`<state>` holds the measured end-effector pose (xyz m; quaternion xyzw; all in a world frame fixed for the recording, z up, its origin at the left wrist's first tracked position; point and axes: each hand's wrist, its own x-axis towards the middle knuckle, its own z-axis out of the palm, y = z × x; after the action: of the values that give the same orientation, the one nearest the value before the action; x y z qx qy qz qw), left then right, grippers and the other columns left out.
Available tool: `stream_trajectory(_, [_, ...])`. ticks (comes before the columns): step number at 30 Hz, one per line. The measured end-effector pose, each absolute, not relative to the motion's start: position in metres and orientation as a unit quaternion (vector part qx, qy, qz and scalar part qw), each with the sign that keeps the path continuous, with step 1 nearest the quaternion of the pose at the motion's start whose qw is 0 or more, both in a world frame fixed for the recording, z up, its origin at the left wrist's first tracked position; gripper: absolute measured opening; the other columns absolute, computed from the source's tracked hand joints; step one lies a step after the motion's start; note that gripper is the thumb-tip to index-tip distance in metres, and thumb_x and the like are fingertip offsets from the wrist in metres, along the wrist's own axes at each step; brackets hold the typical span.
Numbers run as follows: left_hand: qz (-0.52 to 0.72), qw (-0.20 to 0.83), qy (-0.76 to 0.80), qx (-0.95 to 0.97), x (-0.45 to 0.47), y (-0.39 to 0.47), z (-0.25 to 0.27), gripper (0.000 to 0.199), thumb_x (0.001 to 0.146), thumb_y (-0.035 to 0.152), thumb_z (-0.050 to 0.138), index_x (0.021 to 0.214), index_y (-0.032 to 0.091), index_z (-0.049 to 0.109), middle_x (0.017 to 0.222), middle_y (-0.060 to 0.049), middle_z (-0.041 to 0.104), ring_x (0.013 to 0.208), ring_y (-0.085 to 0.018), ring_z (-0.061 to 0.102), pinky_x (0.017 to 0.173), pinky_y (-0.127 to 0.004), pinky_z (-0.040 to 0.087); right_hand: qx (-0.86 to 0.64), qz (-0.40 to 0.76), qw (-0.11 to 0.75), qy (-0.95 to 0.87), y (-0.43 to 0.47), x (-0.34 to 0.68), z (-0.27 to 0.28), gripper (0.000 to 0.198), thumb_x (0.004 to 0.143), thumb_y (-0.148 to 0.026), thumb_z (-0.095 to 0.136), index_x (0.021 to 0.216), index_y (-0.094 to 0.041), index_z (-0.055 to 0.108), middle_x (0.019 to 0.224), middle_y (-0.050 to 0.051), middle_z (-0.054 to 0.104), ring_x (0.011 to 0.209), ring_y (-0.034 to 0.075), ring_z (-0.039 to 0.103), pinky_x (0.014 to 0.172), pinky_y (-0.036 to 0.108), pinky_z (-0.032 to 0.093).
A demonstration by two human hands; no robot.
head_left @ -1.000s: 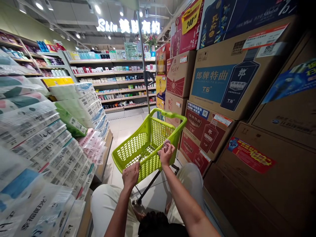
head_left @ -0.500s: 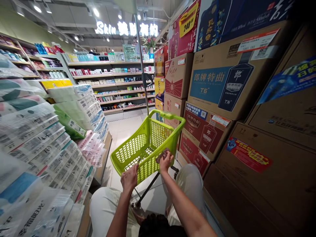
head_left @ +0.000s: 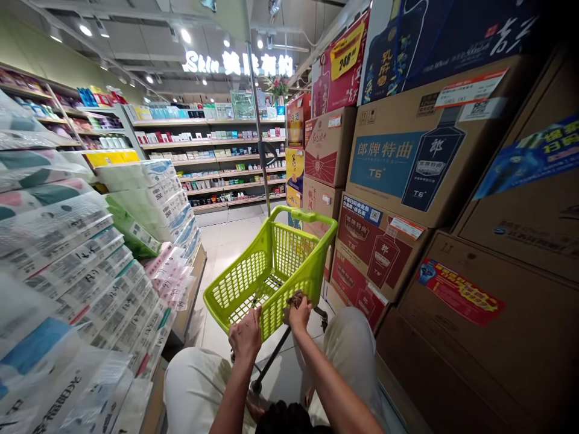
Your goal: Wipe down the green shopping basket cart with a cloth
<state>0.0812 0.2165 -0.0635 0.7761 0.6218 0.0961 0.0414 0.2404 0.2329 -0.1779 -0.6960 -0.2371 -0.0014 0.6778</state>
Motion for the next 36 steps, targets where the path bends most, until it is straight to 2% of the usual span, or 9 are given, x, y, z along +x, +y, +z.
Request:
stream_trajectory(5, [0.108,0.045,0.617,0.778,0.08,0.218,-0.067,0.053,0.104,0.05,0.023,0.104,0.027,0.071,0.09,-0.008,0.077,0.084,-0.024,0.069,0.08,-0.033,0.041,-0.659,-0.036,0.688,-0.302,0.244,0.241,-0.13,0.025,0.08,-0.019,0.05,0.103,-0.023,0.06,0.117,0.009,0.051,0.109,0.022,0.057,0.099,0.034,0.045])
stream_trajectory(7, [0.107,0.045,0.61,0.784,0.079,0.218,-0.068,0.055,0.104,0.05,0.021,0.105,0.027,0.071,0.094,-0.008,0.077,0.085,-0.024,0.07,0.078,-0.033,0.041,-0.651,-0.037,0.687,-0.322,0.245,0.239,-0.129,0.028,0.08,-0.017,0.049,0.104,-0.023,0.06,0.123,0.01,0.049,0.115,0.022,0.055,0.102,0.035,0.044])
stream_trajectory(13, [0.097,0.074,0.61,0.783,0.081,0.211,-0.066,0.061,0.103,0.054,0.019,0.103,0.027,0.073,0.096,-0.009,0.078,0.088,-0.025,0.07,0.075,-0.033,0.042,-0.704,0.055,0.685,-0.175,0.241,0.237,-0.171,0.021,0.07,-0.015,0.052,0.089,-0.021,0.059,0.099,0.007,0.051,0.089,0.022,0.059,0.088,0.036,0.049])
stream_trajectory(18, [0.081,0.124,0.605,0.782,0.081,0.209,-0.058,0.063,0.101,0.057,0.016,0.113,0.03,0.073,0.102,-0.008,0.078,0.094,-0.027,0.071,0.077,-0.034,0.045,-0.656,-0.022,0.697,-0.288,0.247,0.248,-0.144,0.028,0.077,-0.017,0.051,0.102,-0.023,0.061,0.118,0.008,0.052,0.11,0.022,0.057,0.1,0.034,0.043])
stream_trajectory(21, [0.085,0.127,0.567,0.809,0.073,0.216,-0.057,0.065,0.102,0.056,0.017,0.101,0.028,0.076,0.1,-0.007,0.079,0.097,-0.024,0.071,0.091,-0.036,0.046,-0.686,0.012,0.68,-0.261,0.244,0.247,-0.149,0.03,0.071,-0.012,0.049,0.097,-0.022,0.061,0.112,0.009,0.054,0.104,0.023,0.058,0.095,0.035,0.045])
stream_trajectory(23, [0.102,0.097,0.539,0.83,0.065,0.222,-0.061,0.069,0.103,0.053,0.016,0.084,0.025,0.077,0.091,-0.006,0.079,0.095,-0.021,0.071,0.108,-0.039,0.038,-0.71,0.061,0.666,-0.222,0.242,0.245,-0.158,0.025,0.067,-0.01,0.049,0.088,-0.022,0.059,0.098,0.007,0.054,0.089,0.022,0.058,0.086,0.035,0.048])
stream_trajectory(25, [0.112,0.059,0.536,0.834,0.059,0.228,-0.065,0.072,0.104,0.05,0.016,0.074,0.023,0.075,0.086,-0.006,0.079,0.092,-0.019,0.071,0.115,-0.04,0.031,-0.714,0.081,0.661,-0.217,0.243,0.244,-0.159,0.021,0.068,-0.011,0.05,0.083,-0.022,0.058,0.092,0.005,0.054,0.082,0.021,0.058,0.082,0.034,0.048])
stream_trajectory(31, [0.069,0.032,0.553,0.83,0.056,0.235,-0.07,0.07,0.104,0.046,0.02,0.069,0.023,0.076,0.084,-0.006,0.08,0.095,-0.018,0.072,0.104,-0.033,0.041,-0.675,0.04,0.68,-0.284,0.25,0.241,-0.144,0.023,0.074,-0.014,0.051,0.092,-0.024,0.062,0.107,0.006,0.056,0.1,0.021,0.06,0.093,0.033,0.046])
stream_trajectory(36, [0.078,0.03,0.556,0.827,0.059,0.233,-0.071,0.073,0.103,0.048,0.017,0.074,0.021,0.079,0.086,-0.009,0.08,0.096,-0.021,0.073,0.102,-0.034,0.042,-0.699,0.08,0.668,-0.244,0.244,0.226,-0.167,0.017,0.067,-0.01,0.054,0.077,-0.024,0.057,0.084,0.003,0.054,0.077,0.021,0.058,0.075,0.032,0.049])
